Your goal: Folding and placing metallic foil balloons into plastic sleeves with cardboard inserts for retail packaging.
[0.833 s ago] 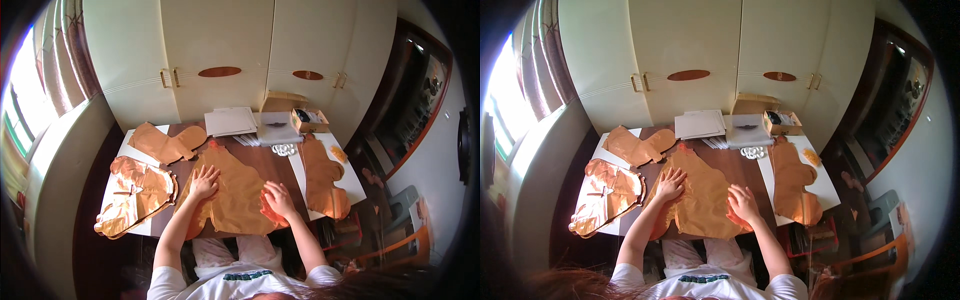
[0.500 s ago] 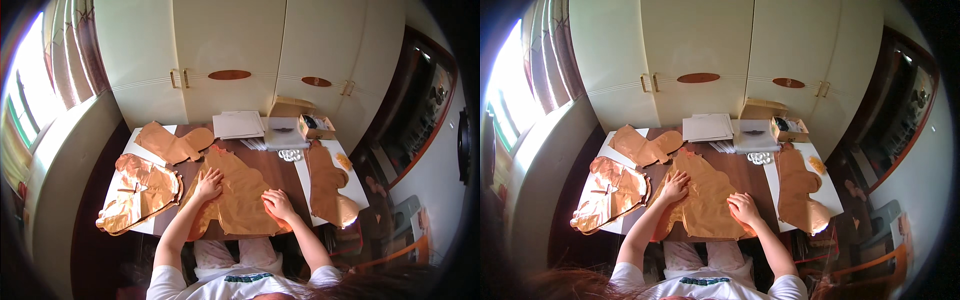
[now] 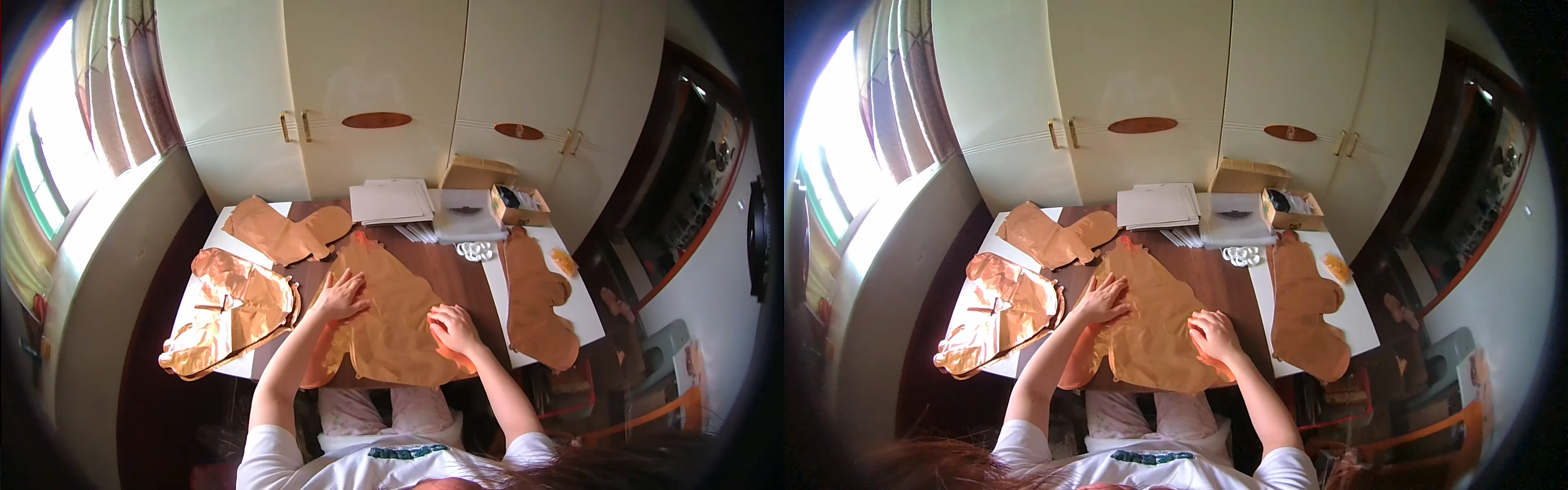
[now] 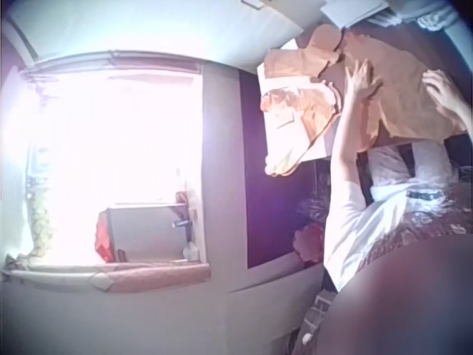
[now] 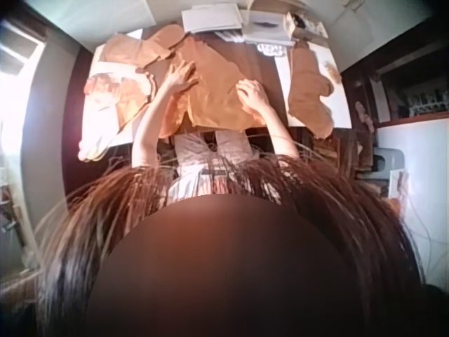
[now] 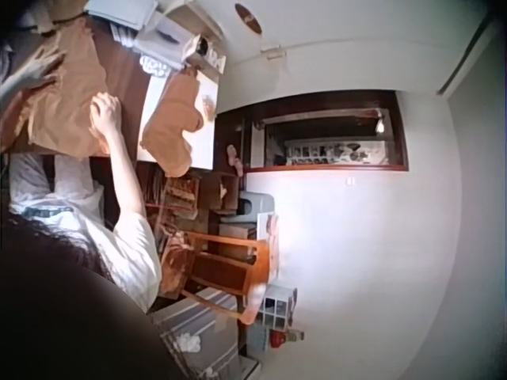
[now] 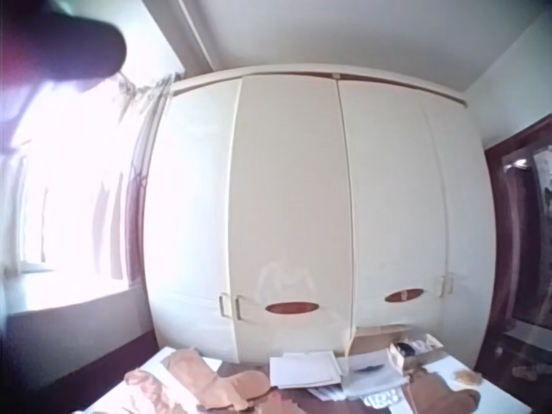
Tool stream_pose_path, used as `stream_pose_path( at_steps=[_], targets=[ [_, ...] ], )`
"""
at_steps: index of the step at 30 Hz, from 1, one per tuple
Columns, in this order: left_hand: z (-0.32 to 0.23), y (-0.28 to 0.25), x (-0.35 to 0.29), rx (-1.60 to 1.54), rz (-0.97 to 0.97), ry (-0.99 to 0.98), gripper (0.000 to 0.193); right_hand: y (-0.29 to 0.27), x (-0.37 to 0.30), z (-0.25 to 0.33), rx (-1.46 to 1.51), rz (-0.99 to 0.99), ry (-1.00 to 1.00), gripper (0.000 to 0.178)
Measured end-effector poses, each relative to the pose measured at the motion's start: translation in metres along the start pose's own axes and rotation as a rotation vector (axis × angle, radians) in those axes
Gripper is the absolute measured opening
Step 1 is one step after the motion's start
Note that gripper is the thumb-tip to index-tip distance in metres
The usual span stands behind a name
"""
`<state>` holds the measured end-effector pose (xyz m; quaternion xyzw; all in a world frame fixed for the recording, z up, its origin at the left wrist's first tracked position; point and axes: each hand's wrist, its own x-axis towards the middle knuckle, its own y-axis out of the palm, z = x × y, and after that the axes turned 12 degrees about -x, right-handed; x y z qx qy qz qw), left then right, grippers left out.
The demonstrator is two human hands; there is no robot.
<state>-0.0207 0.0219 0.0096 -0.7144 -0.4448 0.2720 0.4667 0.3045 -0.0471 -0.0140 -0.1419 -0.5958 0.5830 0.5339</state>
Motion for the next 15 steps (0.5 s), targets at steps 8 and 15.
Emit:
stream_pose_path(
  at_steps=[8,15],
  targets=[
    [-0.005,0.003,-0.015,0.076,-0.016,0.029,0.071,0.005,-0.001,-0.004,-0.002,-0.019,-0.007,0.022],
    [-0.015,-0.001,-0.03,0.087,0.026,0.003,0.067,-0.001,0.001,-0.007,0.003,0.001,-0.043,0.022]
  ],
)
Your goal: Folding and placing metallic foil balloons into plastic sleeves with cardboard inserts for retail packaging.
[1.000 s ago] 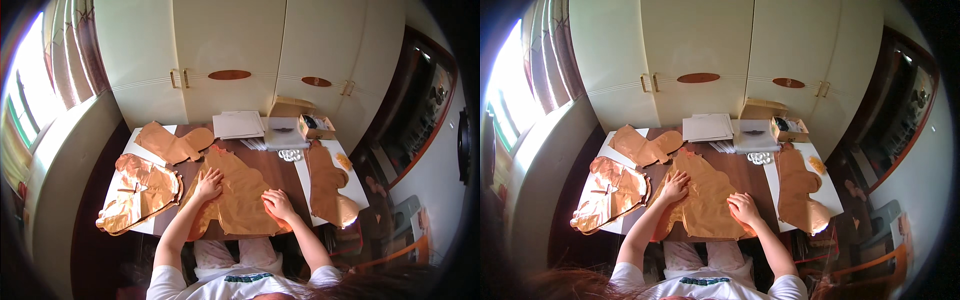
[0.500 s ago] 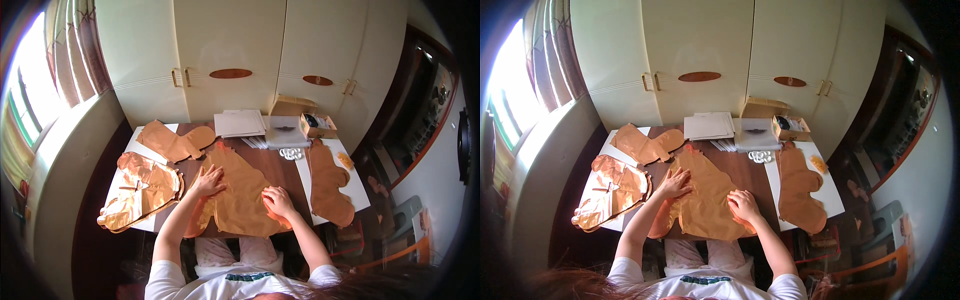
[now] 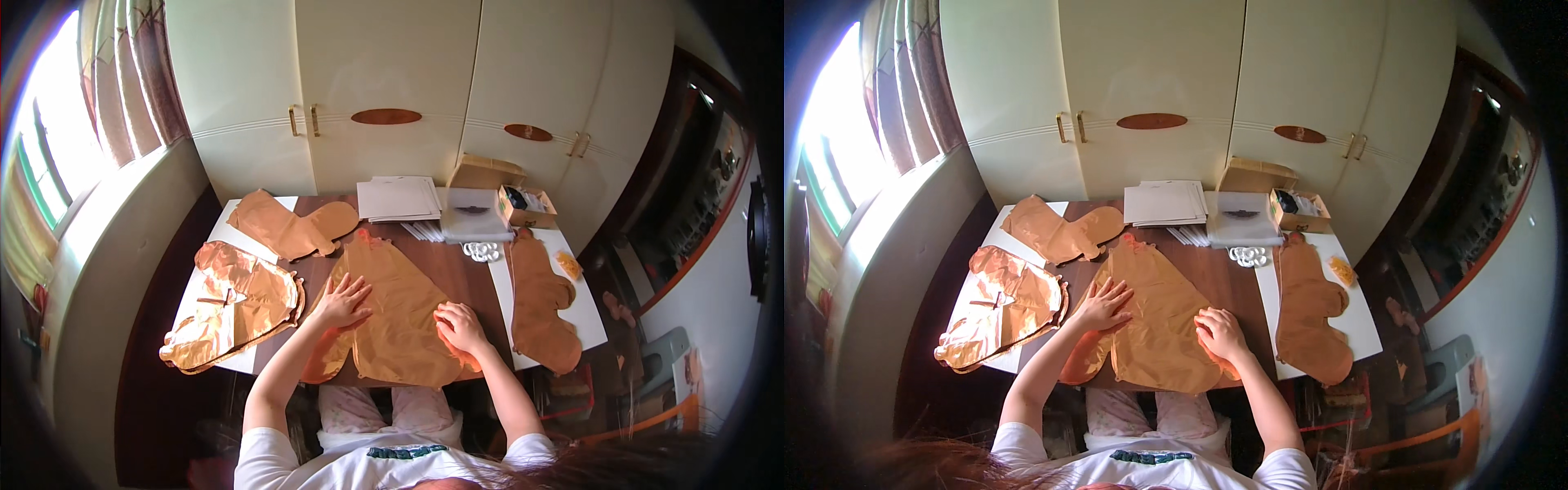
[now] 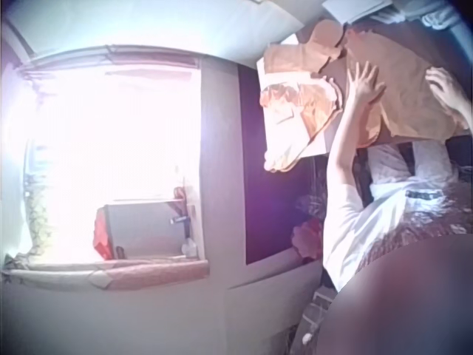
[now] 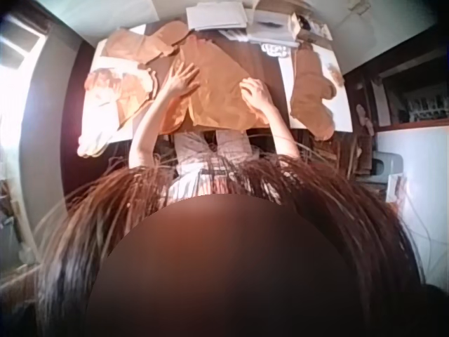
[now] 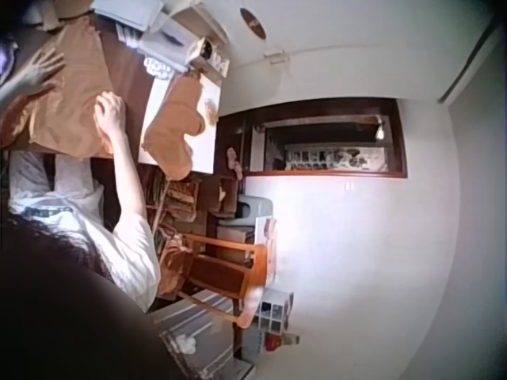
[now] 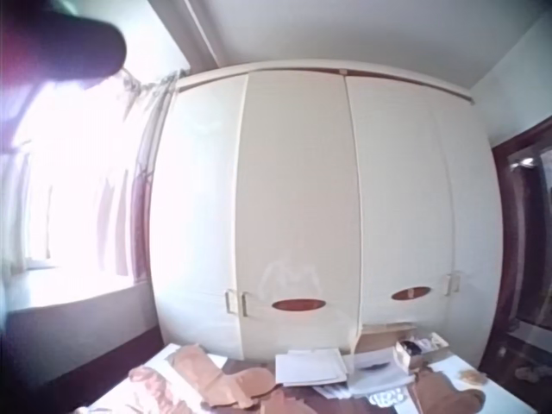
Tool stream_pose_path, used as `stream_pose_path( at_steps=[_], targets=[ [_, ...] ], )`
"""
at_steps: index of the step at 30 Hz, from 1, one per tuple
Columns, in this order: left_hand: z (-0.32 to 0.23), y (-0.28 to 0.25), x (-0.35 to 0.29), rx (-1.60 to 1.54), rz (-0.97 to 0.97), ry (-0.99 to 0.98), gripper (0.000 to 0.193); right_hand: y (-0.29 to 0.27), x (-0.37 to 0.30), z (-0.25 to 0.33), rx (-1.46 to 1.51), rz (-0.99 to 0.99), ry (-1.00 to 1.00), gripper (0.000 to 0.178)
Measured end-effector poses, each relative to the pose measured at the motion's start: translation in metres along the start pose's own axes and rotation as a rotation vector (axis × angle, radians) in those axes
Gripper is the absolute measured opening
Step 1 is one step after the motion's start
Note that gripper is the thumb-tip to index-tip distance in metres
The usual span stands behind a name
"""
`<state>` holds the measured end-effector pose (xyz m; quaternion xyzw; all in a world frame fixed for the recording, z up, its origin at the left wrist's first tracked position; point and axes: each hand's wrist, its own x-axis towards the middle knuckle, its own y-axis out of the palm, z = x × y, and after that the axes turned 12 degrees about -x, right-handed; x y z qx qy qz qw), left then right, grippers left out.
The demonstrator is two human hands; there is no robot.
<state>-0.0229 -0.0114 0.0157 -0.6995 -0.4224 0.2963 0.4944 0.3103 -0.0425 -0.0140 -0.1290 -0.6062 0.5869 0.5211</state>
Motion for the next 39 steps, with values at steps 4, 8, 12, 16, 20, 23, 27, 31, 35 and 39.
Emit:
stream_pose_path(
  at_steps=[4,8,12,16,20,23,27,31,35,39],
  targets=[
    [-0.003,-0.006,0.002,-0.009,0.03,-0.004,0.066,-0.004,0.003,0.0,-0.015,-0.015,-0.043,0.022],
    [-0.002,-0.004,0.007,-0.011,0.019,-0.019,0.066,-0.004,0.006,-0.001,-0.008,-0.037,-0.058,0.022],
    [-0.003,-0.006,0.007,-0.022,0.057,-0.03,0.067,-0.006,0.006,0.001,-0.012,-0.033,-0.058,0.022],
    [-0.003,-0.002,0.008,-0.002,0.054,-0.018,0.067,-0.006,0.002,-0.003,0.005,0.0,-0.041,0.024],
    [-0.003,-0.002,0.006,0.004,0.046,-0.012,0.067,-0.008,0.002,0.0,-0.009,0.04,-0.008,0.025],
    [-0.006,-0.005,0.003,-0.002,0.039,-0.011,0.067,-0.012,0.003,0.004,-0.112,0.083,-0.014,0.025],
    [-0.001,-0.013,0.0,-0.029,-0.033,0.003,0.067,-0.016,0.025,0.016,-0.122,0.073,-0.065,0.025],
    [0.02,-0.023,0.0,-0.038,-0.151,-0.042,0.065,-0.013,0.082,0.039,0.012,0.076,-0.161,0.026],
    [0.056,-0.035,0.001,-0.119,-0.415,-0.066,0.055,0.027,0.149,0.06,0.131,0.136,-0.27,0.032],
    [0.108,-0.028,-0.011,-0.191,-0.735,-0.185,0.048,0.092,0.214,0.098,0.12,0.221,-0.382,0.037]
  ],
)
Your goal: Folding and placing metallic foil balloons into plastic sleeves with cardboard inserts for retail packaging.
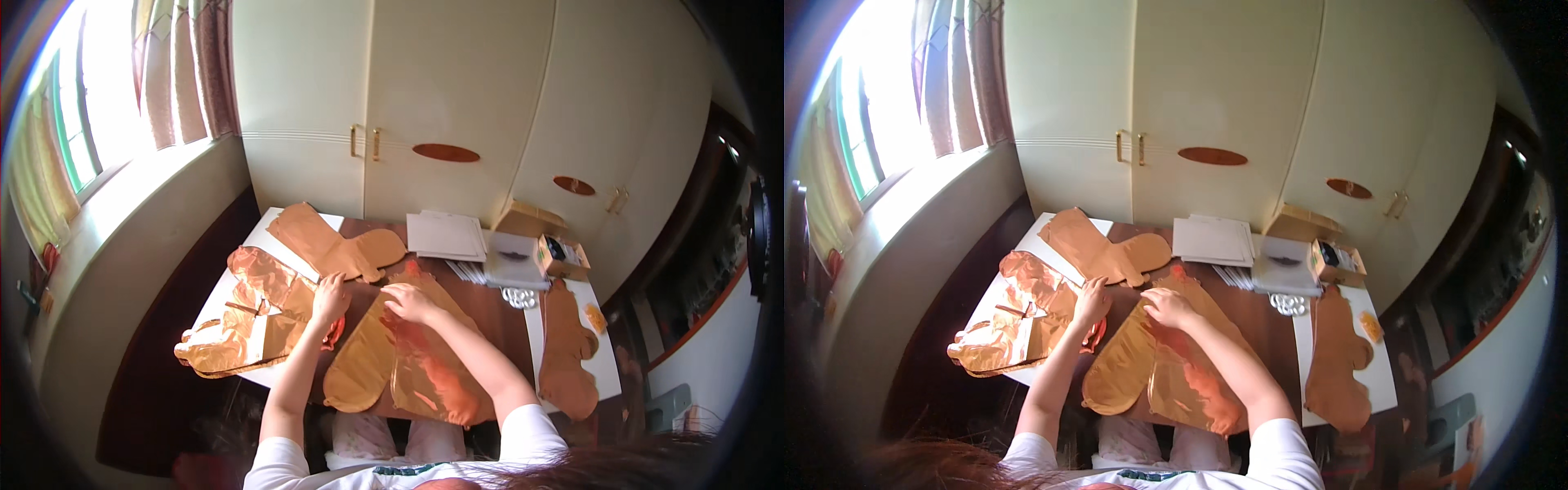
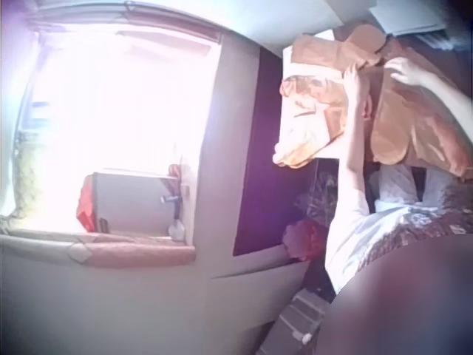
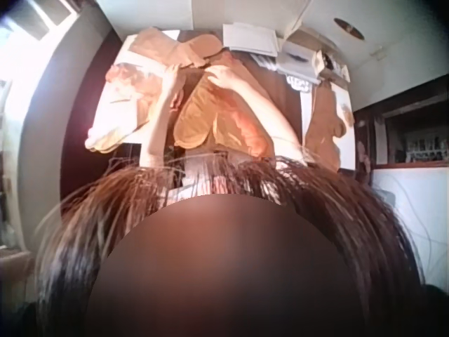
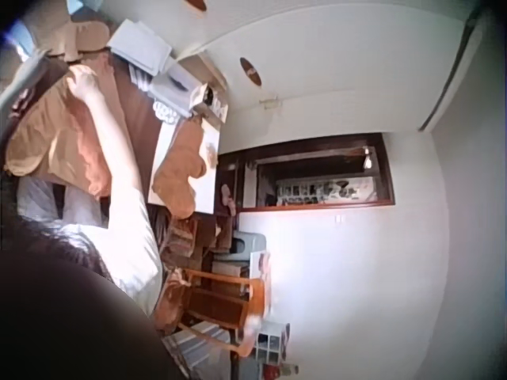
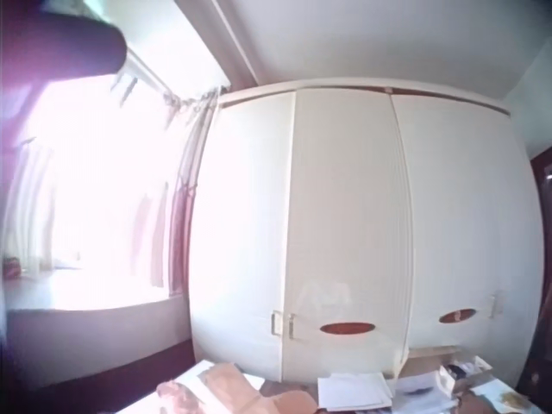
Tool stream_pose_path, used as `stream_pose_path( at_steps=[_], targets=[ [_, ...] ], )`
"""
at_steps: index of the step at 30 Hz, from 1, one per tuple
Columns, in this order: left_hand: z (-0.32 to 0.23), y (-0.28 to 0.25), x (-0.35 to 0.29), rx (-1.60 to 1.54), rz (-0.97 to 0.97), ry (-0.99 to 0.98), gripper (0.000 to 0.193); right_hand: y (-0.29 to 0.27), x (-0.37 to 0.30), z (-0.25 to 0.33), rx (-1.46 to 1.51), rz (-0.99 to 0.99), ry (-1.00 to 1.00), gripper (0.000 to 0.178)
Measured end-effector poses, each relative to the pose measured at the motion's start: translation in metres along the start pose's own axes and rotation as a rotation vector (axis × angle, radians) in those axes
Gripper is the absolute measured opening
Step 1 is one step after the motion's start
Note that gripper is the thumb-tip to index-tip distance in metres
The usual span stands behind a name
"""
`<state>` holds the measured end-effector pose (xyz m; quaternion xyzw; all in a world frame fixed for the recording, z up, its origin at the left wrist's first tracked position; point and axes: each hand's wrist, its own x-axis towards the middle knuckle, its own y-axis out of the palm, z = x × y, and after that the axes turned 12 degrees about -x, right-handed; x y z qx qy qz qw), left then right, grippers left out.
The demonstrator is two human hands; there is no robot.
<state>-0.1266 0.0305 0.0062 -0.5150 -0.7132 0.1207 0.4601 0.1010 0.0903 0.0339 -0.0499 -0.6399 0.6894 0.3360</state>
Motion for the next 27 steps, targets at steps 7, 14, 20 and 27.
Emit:
stream_pose_path(
  at_steps=[7,14,20,27],
  targets=[
    [0.03,0.009,-0.004,0.016,-0.3,-0.134,0.038,0.059,0.091,0.008,-0.186,0.054,-0.072,0.038],
    [0.017,-0.006,-0.009,0.169,-0.269,-0.236,0.035,0.076,0.12,0.007,-0.317,0.143,-0.165,0.022],
    [0.019,0.002,-0.01,0.194,-0.151,-0.303,0.051,0.088,0.124,0.0,-0.118,-0.196,-0.064,0.014],
    [0.013,0.0,-0.009,0.18,0.0,-0.281,0.061,0.088,0.131,-0.009,0.203,-0.122,0.33,0.016]
  ],
)
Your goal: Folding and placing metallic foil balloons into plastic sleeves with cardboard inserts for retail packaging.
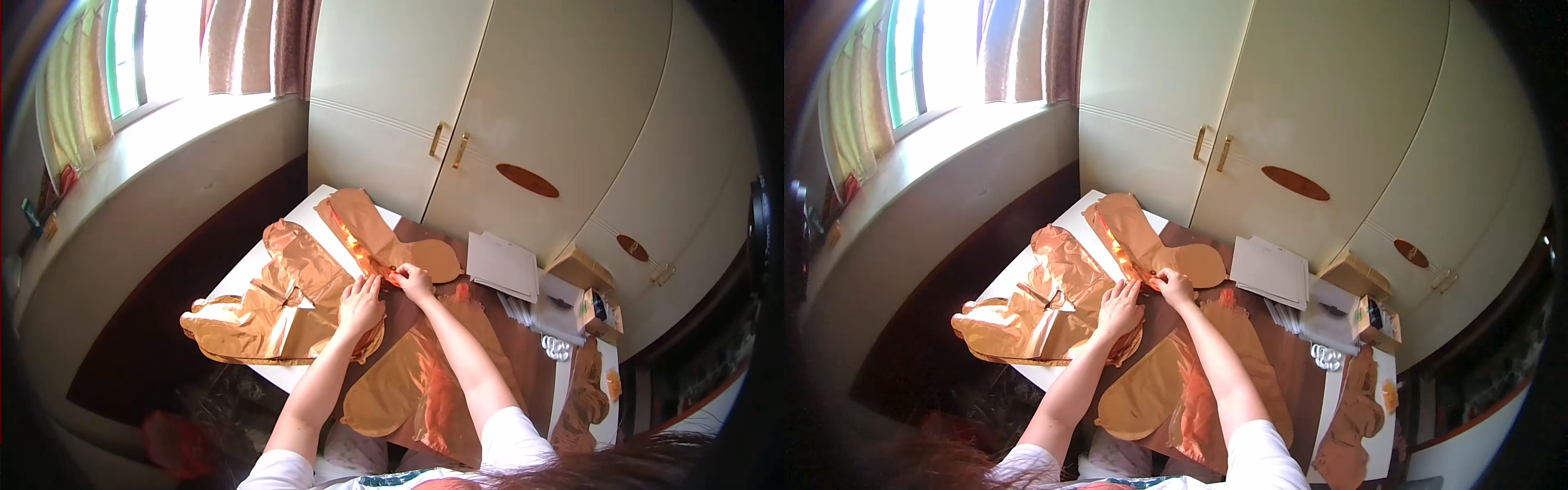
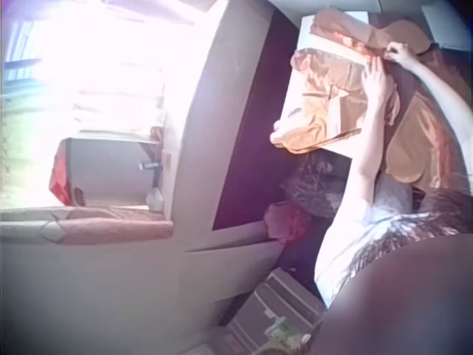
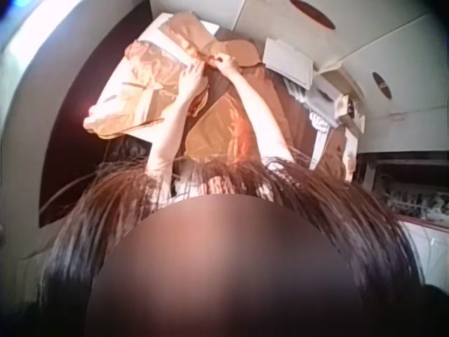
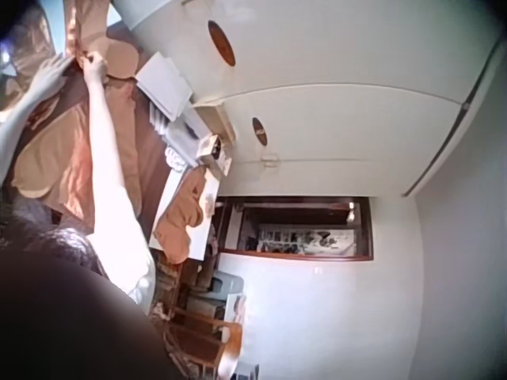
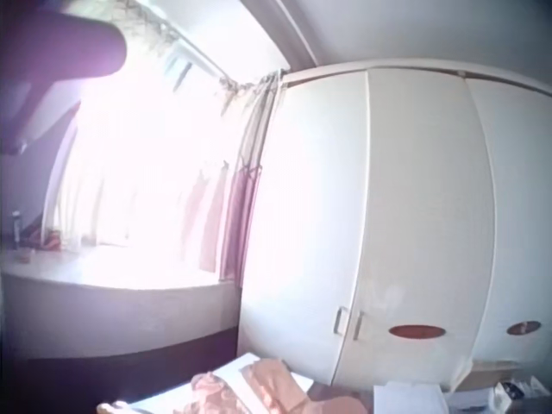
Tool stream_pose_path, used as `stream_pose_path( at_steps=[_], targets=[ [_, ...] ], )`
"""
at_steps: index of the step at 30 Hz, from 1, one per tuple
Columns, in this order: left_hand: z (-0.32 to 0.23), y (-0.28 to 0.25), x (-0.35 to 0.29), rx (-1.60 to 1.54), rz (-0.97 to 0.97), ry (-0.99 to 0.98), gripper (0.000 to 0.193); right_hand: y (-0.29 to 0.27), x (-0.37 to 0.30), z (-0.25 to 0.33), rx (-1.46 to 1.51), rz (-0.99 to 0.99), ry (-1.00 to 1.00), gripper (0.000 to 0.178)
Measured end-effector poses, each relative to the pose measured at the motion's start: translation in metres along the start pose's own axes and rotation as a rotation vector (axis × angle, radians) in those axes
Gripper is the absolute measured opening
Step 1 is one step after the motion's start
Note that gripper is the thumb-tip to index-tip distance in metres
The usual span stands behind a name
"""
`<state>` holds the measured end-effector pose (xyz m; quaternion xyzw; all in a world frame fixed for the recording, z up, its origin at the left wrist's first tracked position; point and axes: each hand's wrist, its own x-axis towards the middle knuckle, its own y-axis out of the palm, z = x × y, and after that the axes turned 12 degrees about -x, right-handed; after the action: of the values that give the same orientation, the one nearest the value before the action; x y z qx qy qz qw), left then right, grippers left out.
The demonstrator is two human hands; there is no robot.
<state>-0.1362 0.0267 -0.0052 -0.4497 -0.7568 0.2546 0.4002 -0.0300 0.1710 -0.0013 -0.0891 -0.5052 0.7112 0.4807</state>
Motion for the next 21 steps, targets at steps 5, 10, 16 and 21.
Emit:
stream_pose_path(
  at_steps=[5,10,16,21],
  targets=[
    [-0.001,-0.001,0.0,-0.005,0.023,0.0,0.061,-0.003,0.0,-0.011,-0.071,-0.01,-0.091,0.015],
    [0.003,-0.002,-0.003,-0.008,0.024,-0.008,0.063,-0.013,-0.009,0.007,-0.178,0.011,-0.4,0.021],
    [-0.003,-0.005,-0.002,-0.028,0.014,-0.022,0.063,-0.009,-0.003,0.003,-0.275,0.085,-0.386,0.016],
    [-0.005,-0.005,0.0,-0.022,0.04,-0.032,0.064,-0.006,0.003,-0.002,-0.161,0.057,-0.203,0.015]
  ],
)
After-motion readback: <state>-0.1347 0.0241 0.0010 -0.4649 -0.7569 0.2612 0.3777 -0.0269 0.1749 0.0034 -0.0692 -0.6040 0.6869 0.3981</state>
